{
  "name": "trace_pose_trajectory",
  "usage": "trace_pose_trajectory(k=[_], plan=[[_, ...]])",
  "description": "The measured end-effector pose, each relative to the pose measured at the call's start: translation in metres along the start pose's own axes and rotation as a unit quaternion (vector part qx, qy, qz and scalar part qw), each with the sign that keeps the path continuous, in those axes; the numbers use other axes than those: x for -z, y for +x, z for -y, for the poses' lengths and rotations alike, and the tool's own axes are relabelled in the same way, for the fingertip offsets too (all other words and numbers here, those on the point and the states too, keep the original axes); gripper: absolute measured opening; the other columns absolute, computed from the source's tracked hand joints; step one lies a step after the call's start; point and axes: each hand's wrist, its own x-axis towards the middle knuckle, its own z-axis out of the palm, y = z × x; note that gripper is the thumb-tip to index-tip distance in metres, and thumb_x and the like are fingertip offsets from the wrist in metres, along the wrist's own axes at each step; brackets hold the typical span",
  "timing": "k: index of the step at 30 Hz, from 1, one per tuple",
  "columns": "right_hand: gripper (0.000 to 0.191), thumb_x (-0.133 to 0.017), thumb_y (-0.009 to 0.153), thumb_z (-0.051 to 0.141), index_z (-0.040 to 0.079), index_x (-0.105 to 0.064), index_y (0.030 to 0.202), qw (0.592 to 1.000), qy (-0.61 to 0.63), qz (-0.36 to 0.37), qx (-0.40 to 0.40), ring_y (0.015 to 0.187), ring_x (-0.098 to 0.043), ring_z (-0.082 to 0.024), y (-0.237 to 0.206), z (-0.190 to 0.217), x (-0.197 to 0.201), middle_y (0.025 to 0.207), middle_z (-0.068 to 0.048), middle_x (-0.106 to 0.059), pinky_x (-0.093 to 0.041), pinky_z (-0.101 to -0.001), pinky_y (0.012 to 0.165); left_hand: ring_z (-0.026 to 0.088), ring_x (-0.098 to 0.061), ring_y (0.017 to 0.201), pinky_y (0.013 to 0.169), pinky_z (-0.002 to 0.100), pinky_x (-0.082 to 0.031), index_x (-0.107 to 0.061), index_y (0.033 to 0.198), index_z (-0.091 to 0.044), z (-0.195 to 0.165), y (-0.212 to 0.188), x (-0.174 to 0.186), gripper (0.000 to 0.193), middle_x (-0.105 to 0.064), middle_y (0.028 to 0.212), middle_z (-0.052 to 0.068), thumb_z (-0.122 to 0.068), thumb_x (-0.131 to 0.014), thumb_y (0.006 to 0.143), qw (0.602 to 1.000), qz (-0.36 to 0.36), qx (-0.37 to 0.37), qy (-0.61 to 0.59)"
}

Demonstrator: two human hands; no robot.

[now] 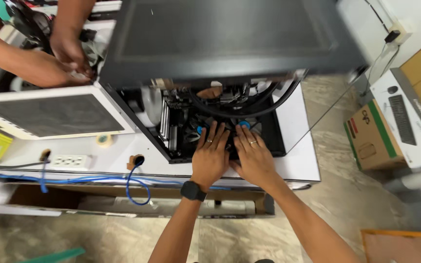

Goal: The person works inside an open computer case on a workbench, arranging cables and components by hand. They then carry the case to the floor, insert a power supply unit into its rear bay, and use a screwdriver to fasten it before handling loose cables.

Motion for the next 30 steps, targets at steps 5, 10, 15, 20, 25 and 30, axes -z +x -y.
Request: trace_pose_trajectory(k=[5,10,15,20,25,30], plan=[[0.083,-0.079,0.075,0.029,-0.011,-0.045,0.14,0.999,0.034,0.035,-0.024,0.146,-0.034,-0.042,-0.001,0.001,-0.006,0.153,-0.029,-0.039,-0.026,-0.0517,0.12,0.039,-0.04,0.146,0.121,0.058,-0.027,-0.055,0.138,0.003,0.004,-0.002,0.004,0.057,-0.052,0.149,0.023,-0.018,-0.061,0.086,0.998,0.063,0.01,-0.026],[0.088,-0.078,0.078,0.024,-0.009,-0.037,0.148,0.988,0.022,0.143,-0.053,0.15,-0.02,-0.045,-0.025,0.004,0.001,0.161,-0.029,-0.02,-0.019,-0.0568,0.119,0.04,-0.027,0.153,0.121,0.063,-0.022,-0.045,0.15,0.004,-0.011,-0.004,-0.014,0.063,-0.036,0.162,0.022,-0.027,-0.058,0.096,0.991,0.084,0.046,0.094],[0.072,-0.079,0.08,0.023,-0.003,-0.049,0.14,0.961,0.148,0.219,-0.077,0.148,-0.025,-0.048,-0.067,-0.002,0.048,0.159,-0.03,-0.027,-0.031,-0.0552,0.113,0.047,-0.015,0.149,0.116,0.067,-0.017,-0.035,0.153,0.004,-0.08,-0.007,-0.011,0.085,-0.022,0.162,0.025,-0.039,-0.061,0.085,0.927,0.27,0.192,0.178],[0.046,-0.07,0.089,0.03,0.008,-0.066,0.13,0.853,0.297,0.384,-0.19,0.115,-0.066,-0.038,-0.078,-0.066,0.117,0.123,-0.021,-0.07,-0.053,-0.0448,0.098,0.048,-0.041,0.134,0.107,0.06,-0.037,-0.047,0.144,-0.005,-0.167,0.043,0.017,0.071,-0.045,0.146,0.024,-0.045,-0.064,0.089,0.901,0.349,0.253,0.038],[0.061,-0.078,0.084,0.033,0.005,-0.059,0.135,0.888,0.243,0.367,-0.133,0.113,-0.065,-0.041,-0.086,-0.173,0.185,0.122,-0.024,-0.067,-0.051,-0.0465,0.096,0.034,-0.068,0.102,0.09,0.049,-0.052,-0.062,0.13,-0.013,-0.257,0.119,0.05,0.045,-0.069,0.112,0.011,-0.037,-0.067,0.092,0.924,0.291,0.235,-0.081],[0.055,-0.077,0.086,0.032,0.004,-0.063,0.132,0.923,0.199,0.311,-0.106,0.116,-0.064,-0.04,-0.053,-0.257,0.231,0.124,-0.022,-0.068,-0.051,-0.0453,0.097,0.035,-0.067,0.098,0.085,0.047,-0.053,-0.066,0.12,-0.009,-0.294,0.202,0.073,0.032,-0.067,0.114,0.012,-0.024,-0.07,0.092,0.982,0.086,0.157,-0.065]])
